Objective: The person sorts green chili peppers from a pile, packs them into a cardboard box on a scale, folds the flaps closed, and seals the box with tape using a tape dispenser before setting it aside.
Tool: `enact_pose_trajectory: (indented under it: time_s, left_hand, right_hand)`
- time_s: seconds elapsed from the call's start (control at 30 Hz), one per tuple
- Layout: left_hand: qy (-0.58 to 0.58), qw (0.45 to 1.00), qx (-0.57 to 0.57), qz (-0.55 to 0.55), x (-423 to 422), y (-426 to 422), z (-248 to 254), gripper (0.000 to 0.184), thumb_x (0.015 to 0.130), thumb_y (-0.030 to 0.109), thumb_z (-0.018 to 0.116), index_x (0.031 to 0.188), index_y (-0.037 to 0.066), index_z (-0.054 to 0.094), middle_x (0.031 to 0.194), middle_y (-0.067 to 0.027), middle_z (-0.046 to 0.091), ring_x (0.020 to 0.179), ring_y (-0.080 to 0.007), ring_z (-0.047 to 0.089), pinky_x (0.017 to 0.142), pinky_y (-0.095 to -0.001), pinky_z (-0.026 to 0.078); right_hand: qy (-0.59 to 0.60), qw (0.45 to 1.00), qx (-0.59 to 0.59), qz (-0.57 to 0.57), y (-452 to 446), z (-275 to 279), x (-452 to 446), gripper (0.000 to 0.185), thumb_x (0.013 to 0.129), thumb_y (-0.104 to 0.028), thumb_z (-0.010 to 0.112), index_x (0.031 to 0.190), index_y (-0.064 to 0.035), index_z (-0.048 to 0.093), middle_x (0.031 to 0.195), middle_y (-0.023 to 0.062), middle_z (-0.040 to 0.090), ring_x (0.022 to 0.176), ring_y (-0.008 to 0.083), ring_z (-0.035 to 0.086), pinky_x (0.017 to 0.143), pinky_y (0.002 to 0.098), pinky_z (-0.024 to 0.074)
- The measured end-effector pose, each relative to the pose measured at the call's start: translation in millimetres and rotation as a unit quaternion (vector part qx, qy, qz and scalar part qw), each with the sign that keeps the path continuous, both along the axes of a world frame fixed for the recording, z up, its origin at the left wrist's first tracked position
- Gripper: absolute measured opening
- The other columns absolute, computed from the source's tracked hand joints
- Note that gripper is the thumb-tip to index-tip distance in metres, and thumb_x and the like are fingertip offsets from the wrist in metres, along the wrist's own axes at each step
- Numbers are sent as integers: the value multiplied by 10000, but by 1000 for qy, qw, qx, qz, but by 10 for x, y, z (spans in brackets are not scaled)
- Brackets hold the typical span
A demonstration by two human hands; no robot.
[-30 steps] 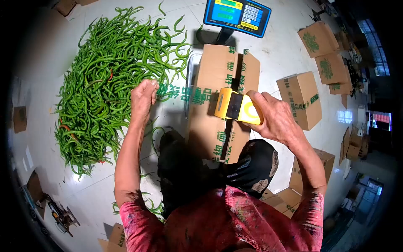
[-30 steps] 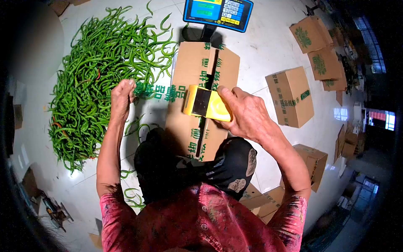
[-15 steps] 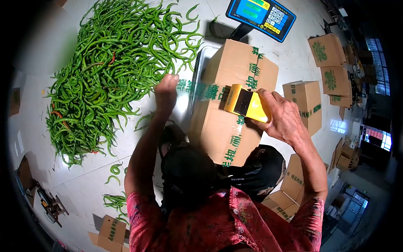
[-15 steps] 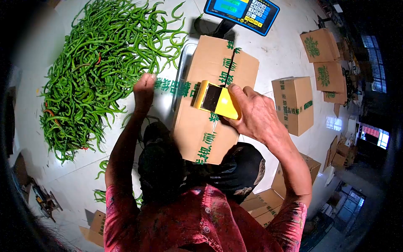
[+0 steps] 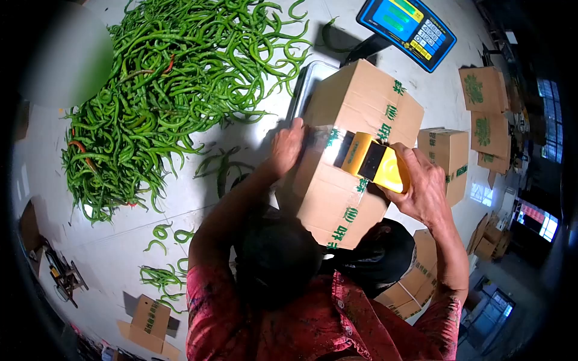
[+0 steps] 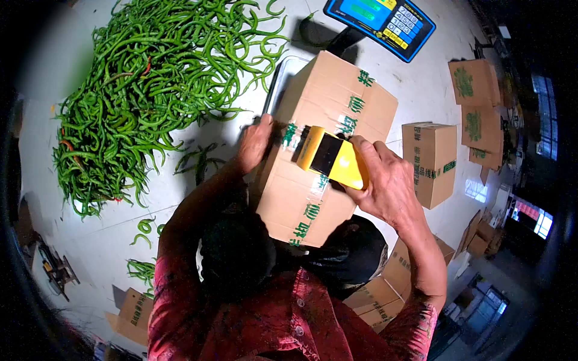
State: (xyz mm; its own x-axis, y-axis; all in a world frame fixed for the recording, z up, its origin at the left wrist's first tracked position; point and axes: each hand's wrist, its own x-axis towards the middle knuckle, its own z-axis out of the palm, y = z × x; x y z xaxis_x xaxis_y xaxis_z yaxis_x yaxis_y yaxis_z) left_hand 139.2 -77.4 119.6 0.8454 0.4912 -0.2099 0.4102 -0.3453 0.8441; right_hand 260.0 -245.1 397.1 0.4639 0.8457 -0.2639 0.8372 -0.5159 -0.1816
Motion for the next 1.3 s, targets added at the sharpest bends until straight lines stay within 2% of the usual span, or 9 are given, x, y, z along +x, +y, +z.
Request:
enact_pose_trajectory:
  time_s: [0.17, 0.23, 0.33, 0.47, 0.63, 0.77, 1.17, 1.2, 1.3]
  left_hand:
    - [59, 998, 19, 27, 64, 61, -140, 178, 965, 217, 453, 1028, 56, 491, 786, -280, 615, 806, -503, 581, 763, -618, 417]
    - [-68, 995, 23, 68, 160, 187, -136, 298, 954, 306, 501, 1130, 68, 528, 1001, -239, 630, 870, -457, 601, 798, -529, 474]
    - [-107, 962, -150, 201, 481, 178, 192, 328, 998, 292, 456, 1211, 48, 511, 1128, -206, 570, 1011, -389, 555, 902, -438, 434]
    - [-160, 970, 178, 41, 516, 18, -608, 267, 971, 207, 466, 1175, 61, 559, 1195, -122, 555, 1054, -338, 502, 927, -441, 400]
    - [-237, 967, 10, 93, 814, 289, 525, 268, 913, 165, 553, 1130, 19, 610, 1121, -173, 605, 1069, -343, 539, 960, -421, 398]
    - [-331, 923, 139, -137, 1239, 297, 1730, 529, 886, 314, 601, 1325, 42, 485, 1317, -185, 510, 1256, -359, 429, 1058, -442, 322]
    - [-219, 887, 345, -212, 1423, 64, 1698, 678, 741, 280, 683, 1322, 9, 461, 1215, -175, 550, 1162, -337, 472, 1025, -452, 306]
    - [-210, 886, 349, -220, 1425, 62, 1727, 674, 752, 298, 688, 1321, 15, 464, 1221, -172, 547, 1164, -336, 472, 1018, -449, 314]
    - [-186, 878, 369, -240, 1414, 38, 1776, 674, 782, 356, 698, 1324, 28, 467, 1241, -165, 537, 1172, -332, 469, 1004, -445, 328]
  right_hand:
    - [0, 999, 51, -2, -98, -102, 34, 676, 623, -193, 779, 1236, -88, 516, 841, 158, 611, 728, 338, 640, 670, 435, 534]
    - [2, 998, 54, -12, -109, -106, 41, 670, 613, -174, 775, 1229, -85, 525, 838, 148, 610, 728, 336, 636, 665, 431, 534]
    - [-1, 998, 61, -3, -144, -141, 45, 671, 613, -178, 778, 1229, -88, 529, 823, 142, 606, 710, 331, 631, 648, 423, 531]
    - [0, 996, 86, 12, -151, -150, 81, 665, 620, -190, 779, 1231, -96, 534, 782, 133, 588, 673, 315, 623, 621, 419, 523]
    - [6, 996, 87, 4, -170, -82, 65, 596, 674, -247, 777, 1193, -78, 538, 723, 113, 553, 607, 297, 607, 561, 404, 519]
    - [-27, 993, 104, 41, -214, -66, 10, 639, 646, -233, 799, 1176, -20, 511, 741, 120, 547, 604, 266, 607, 519, 385, 513]
    - [-68, 961, 261, 59, -292, -306, 0, 541, 628, -157, 709, 1125, -6, 561, 780, 120, 565, 667, 254, 611, 546, 366, 494]
    - [-59, 984, 154, 61, -306, -200, -14, 783, 580, -205, 812, 1267, -6, 495, 940, 168, 529, 817, 272, 623, 611, 343, 526]
    - [-37, 987, 142, 58, -324, -164, 9, 750, 611, -226, 796, 1261, -9, 491, 905, 154, 538, 785, 265, 622, 575, 342, 515]
